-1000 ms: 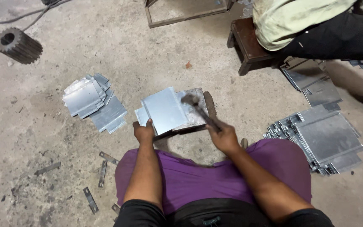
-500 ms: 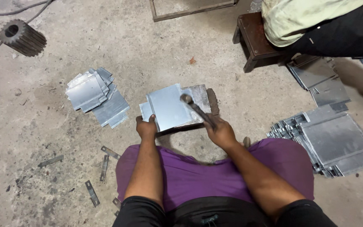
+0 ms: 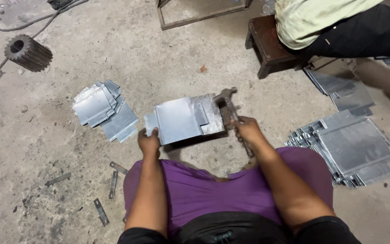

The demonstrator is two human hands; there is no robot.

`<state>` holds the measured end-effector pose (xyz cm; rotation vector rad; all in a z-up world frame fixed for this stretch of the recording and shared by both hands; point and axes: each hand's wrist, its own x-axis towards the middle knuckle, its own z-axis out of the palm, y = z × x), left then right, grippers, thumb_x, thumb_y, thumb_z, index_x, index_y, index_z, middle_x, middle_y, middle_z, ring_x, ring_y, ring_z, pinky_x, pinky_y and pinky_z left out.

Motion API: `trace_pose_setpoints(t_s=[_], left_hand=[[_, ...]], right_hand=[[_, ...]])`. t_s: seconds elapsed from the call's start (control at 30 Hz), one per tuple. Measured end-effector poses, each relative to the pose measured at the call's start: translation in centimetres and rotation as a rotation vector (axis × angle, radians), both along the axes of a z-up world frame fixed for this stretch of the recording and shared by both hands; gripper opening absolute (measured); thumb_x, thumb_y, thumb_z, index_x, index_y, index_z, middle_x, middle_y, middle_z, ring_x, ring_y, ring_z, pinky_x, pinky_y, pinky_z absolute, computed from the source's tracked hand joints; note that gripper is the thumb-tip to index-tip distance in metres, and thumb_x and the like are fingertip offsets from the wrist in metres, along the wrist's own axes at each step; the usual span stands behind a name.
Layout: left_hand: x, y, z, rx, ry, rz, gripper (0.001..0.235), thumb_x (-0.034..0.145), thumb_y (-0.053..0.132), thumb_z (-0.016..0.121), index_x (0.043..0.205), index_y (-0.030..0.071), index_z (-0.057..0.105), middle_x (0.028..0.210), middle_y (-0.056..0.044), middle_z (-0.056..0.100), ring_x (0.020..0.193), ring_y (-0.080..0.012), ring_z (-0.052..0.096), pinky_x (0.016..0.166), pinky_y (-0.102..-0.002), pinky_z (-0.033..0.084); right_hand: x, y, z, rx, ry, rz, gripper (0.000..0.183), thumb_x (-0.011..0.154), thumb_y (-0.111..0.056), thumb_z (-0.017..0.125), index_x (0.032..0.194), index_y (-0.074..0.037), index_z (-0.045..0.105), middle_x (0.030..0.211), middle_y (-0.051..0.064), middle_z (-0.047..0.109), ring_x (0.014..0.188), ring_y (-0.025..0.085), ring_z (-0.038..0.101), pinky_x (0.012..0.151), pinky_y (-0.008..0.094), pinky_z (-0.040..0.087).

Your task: The person hammers metal sheets on an anvil to straighten or flatten them, handling each piece one at a time and placing it in a stack.

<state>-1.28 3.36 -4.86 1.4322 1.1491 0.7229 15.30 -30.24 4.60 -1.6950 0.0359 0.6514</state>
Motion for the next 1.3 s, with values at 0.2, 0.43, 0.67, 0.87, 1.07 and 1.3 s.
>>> trace_pose_setpoints(t_s=[0.2,0.43,0.67,0.87,1.07,1.3], left_hand=[[-1.7,-0.5,11.5,0.597,-0.187,-0.115,0.025,0.096,0.01,0.072,0.115,-0.005,0.066,0.098,-0.016,0.074,0.086,-0.0211,0.071,0.078,-0.032,0.056],[4.2,-10.8,15.5,0.987,-0.016,-0.487,0.025,0.079,-0.003,0.065,0.103,0.001,0.069,0.098,-0.02,0.065,0.092,-0.0401,0.064,0.081,-0.047,0.053],[6.6,-19.7,8.7,1.043,0.312,-0.738,0.049,0.064,0.012,0.081,0.109,0.004,0.064,0.121,-0.021,0.066,0.113,-0.0416,0.062,0.092,-0.055,0.045],[6.6,-15.1,5.9,0.596,0.308,-0.932,0.08,0.073,0.031,0.09,0.139,0.003,0.055,0.141,-0.022,0.057,0.128,-0.0401,0.056,0.107,-0.045,0.046],[2.8,-5.5,1.6,0.49,0.37,-0.377,0.071,0.082,0.037,0.084,0.138,0.003,0.058,0.134,-0.027,0.063,0.117,-0.0394,0.065,0.098,-0.043,0.054],[1.1,-2.6,-0.3,0.163,0.524,-0.244,0.105,0.073,0.045,0.088,0.152,-0.001,0.035,0.13,-0.031,0.062,0.12,-0.0418,0.063,0.1,-0.044,0.052]], right_hand=[[2.0,-5.4,-0.2,0.191,0.138,-0.198,0.015,0.095,-0.014,0.069,0.097,-0.002,0.061,0.065,0.0,0.051,0.046,0.009,0.041,0.04,0.026,0.033],[4.3,-6.0,-3.7,0.3,0.26,-0.281,0.016,0.095,-0.013,0.069,0.093,-0.005,0.056,0.066,0.002,0.049,0.047,0.01,0.043,0.041,0.027,0.035],[3.3,-6.2,-3.6,0.246,0.197,-0.235,0.015,0.093,-0.015,0.071,0.092,-0.005,0.059,0.066,0.001,0.051,0.047,0.01,0.044,0.041,0.027,0.036],[3.2,-6.7,-4.1,0.209,0.21,-0.227,0.016,0.093,-0.015,0.072,0.09,-0.005,0.058,0.064,0.001,0.05,0.047,0.01,0.045,0.041,0.028,0.037],[3.4,-6.2,-4.6,0.183,0.172,-0.205,0.011,0.092,-0.01,0.069,0.092,-0.004,0.059,0.064,0.001,0.051,0.046,0.011,0.045,0.04,0.028,0.037],[0.8,-4.7,-4.7,0.065,0.038,-0.116,0.03,0.09,-0.006,0.066,0.118,0.001,0.061,0.061,0.001,0.051,0.043,0.012,0.044,0.038,0.03,0.036]])
